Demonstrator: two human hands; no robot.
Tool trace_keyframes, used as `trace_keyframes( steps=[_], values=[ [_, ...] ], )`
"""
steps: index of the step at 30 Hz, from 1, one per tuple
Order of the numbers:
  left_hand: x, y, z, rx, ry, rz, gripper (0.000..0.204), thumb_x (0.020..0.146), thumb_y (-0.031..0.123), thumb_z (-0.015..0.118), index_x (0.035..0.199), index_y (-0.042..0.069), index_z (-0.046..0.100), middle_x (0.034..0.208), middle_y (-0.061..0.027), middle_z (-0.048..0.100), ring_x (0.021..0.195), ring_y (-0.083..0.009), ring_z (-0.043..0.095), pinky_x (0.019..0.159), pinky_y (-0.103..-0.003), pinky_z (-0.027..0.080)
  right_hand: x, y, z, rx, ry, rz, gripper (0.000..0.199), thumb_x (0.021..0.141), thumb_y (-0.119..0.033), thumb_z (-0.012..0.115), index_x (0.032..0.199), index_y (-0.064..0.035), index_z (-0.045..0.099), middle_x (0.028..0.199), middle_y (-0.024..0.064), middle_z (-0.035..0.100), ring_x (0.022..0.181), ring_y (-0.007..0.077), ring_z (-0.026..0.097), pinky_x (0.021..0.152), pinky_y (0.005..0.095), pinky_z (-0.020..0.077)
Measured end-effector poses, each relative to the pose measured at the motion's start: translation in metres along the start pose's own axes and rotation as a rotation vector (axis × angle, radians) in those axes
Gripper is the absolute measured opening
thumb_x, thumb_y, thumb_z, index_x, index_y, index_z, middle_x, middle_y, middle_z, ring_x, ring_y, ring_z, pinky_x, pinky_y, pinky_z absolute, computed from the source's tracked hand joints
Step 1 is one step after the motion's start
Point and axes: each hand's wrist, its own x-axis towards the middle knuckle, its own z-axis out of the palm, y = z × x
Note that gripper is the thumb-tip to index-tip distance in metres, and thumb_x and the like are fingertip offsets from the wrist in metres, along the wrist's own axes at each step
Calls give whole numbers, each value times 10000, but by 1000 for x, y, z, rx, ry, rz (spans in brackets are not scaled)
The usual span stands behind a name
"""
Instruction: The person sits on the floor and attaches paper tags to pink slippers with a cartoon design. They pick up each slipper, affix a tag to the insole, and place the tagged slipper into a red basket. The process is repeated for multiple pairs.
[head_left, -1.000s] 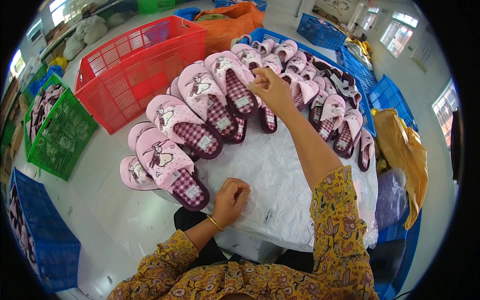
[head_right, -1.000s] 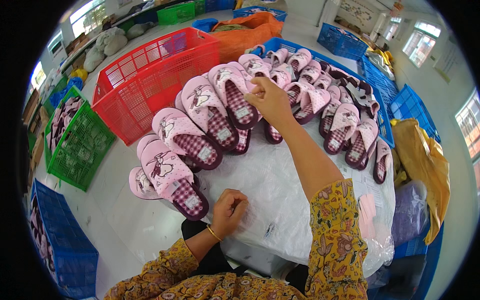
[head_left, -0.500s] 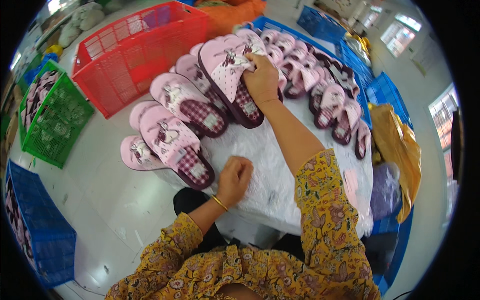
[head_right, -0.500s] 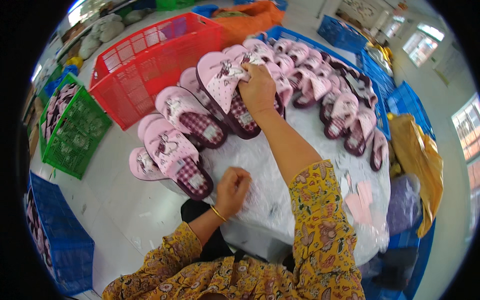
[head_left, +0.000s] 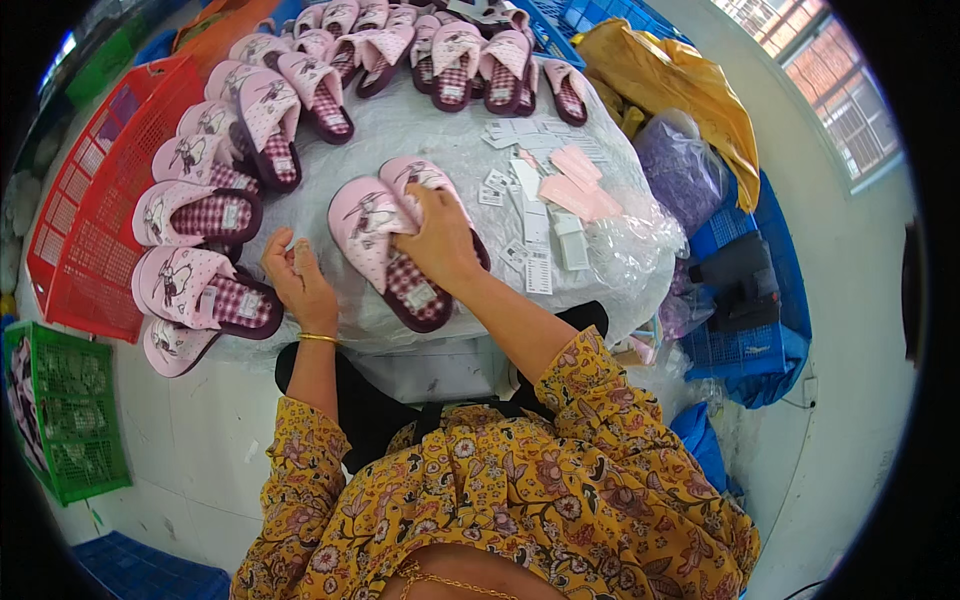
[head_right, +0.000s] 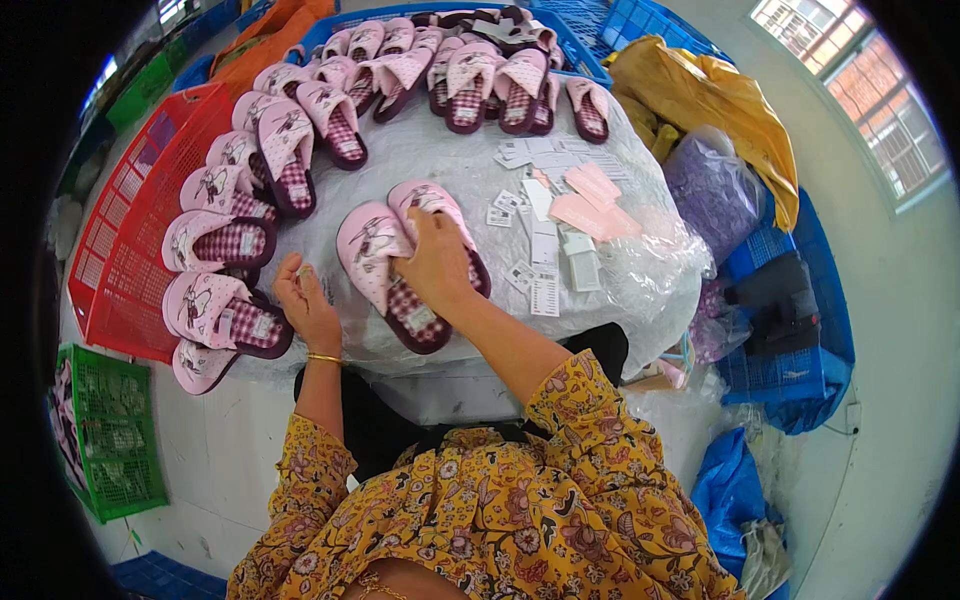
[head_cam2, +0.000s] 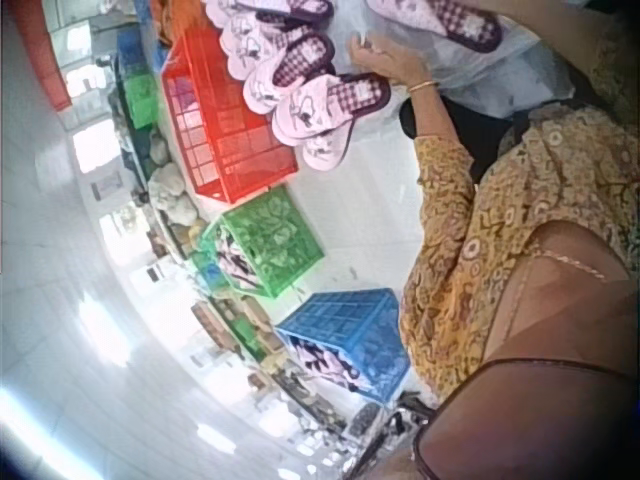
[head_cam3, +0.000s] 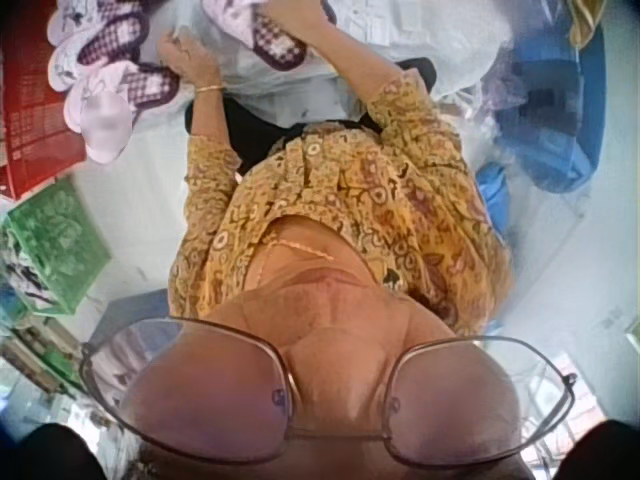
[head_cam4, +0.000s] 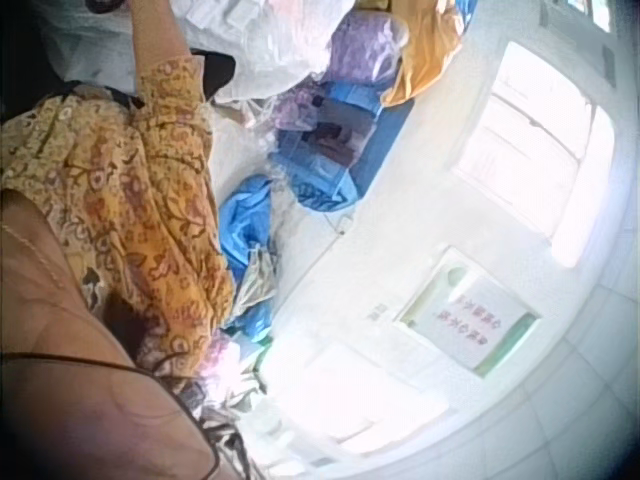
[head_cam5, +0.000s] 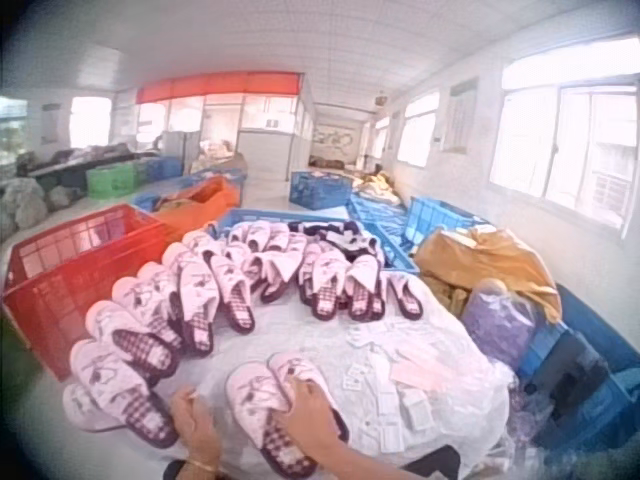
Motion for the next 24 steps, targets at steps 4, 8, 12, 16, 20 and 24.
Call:
trace_keyframes(
  steps=[4,8,12,16,20,24],
  values=[
    [2,1,0,52,-6,-2,275,978,152,558,1196,-15,549,1253,-150,539,1089,-235,531,908,-332,448,-12,11,-33,66,-106,2,580,738,-197,768,1260,-61,557,1222,174,584,1166,369,530,994,430,446],
    [2,-3,-3,92,-25,-27,268,973,156,568,1181,-13,560,1232,-129,554,1065,-214,536,907,-329,442,-3,73,-89,-187,161,-131,380,728,-108,760,1081,-63,626,1120,120,635,1047,343,571,891,424,477],
    [1,-1,2,118,-45,-20,259,976,167,570,1164,-12,568,1213,-119,567,1036,-209,540,892,-329,445,17,150,-148,-556,56,69,446,751,-259,766,1134,-67,644,1200,110,610,1112,327,531,909,465,433],
    [1,-6,1,185,-66,-10,280,977,205,577,1155,-11,570,1196,-122,574,1020,-218,548,884,-331,448,26,172,-166,-683,-133,170,512,733,-340,779,1142,-66,639,1138,106,660,1122,319,549,930,479,426],
    [3,-5,0,221,-83,-26,285,975,212,580,1150,-13,570,1163,-122,576,1012,-219,550,879,-336,449,37,174,-169,-680,-266,188,500,726,-354,777,1121,-78,643,1066,113,694,1116,319,573,924,477,426],
    [5,-5,-1,254,-93,-30,281,972,206,581,1146,-14,570,1143,-123,574,1005,-218,553,864,-334,457,47,177,-174,-719,-330,146,555,708,-336,773,1185,-91,628,996,133,714,1016,321,639,894,472,443]
  ],
)
